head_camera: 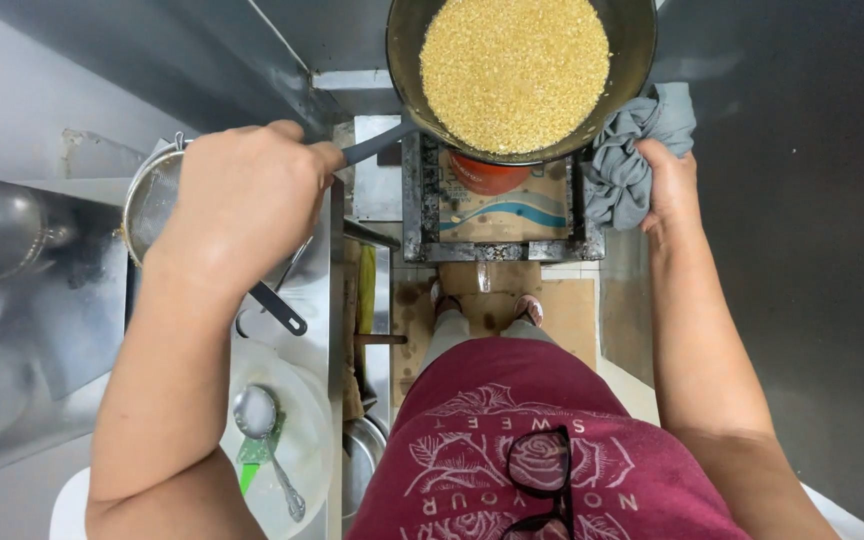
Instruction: Stirring and frying grains or small food items in a large pan on a stove.
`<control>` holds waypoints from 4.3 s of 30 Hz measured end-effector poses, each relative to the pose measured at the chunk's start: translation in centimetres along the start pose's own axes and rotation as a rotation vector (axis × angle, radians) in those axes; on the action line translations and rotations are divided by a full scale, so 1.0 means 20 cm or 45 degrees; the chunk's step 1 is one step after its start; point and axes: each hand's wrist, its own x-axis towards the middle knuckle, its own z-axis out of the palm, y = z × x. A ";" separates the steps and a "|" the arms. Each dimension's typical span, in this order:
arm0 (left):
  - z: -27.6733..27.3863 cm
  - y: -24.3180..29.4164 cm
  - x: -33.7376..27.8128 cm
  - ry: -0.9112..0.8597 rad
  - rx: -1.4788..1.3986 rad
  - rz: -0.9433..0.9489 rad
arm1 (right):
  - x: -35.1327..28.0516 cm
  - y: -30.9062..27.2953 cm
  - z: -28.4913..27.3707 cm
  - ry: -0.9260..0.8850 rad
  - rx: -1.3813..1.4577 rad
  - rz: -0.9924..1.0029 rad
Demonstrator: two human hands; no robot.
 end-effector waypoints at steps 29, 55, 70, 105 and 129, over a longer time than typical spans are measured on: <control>0.33 0.23 0.15 0.219 -0.528 -0.036 | 0.03 0.08 0.01 0.003 0.110 -0.102; 0.41 0.29 0.43 0.386 -0.959 -0.374 | 0.05 0.11 0.03 0.063 0.132 -0.119; 0.52 0.05 0.90 0.253 -1.069 -0.531 | 0.03 0.02 0.01 -0.012 0.084 0.075; 0.09 -0.12 0.61 0.313 -0.078 0.349 | 0.00 -0.04 0.00 -0.031 -0.051 0.093; 0.69 0.47 0.44 0.319 -0.278 -0.007 | 0.08 0.10 -0.01 -0.026 0.076 -0.134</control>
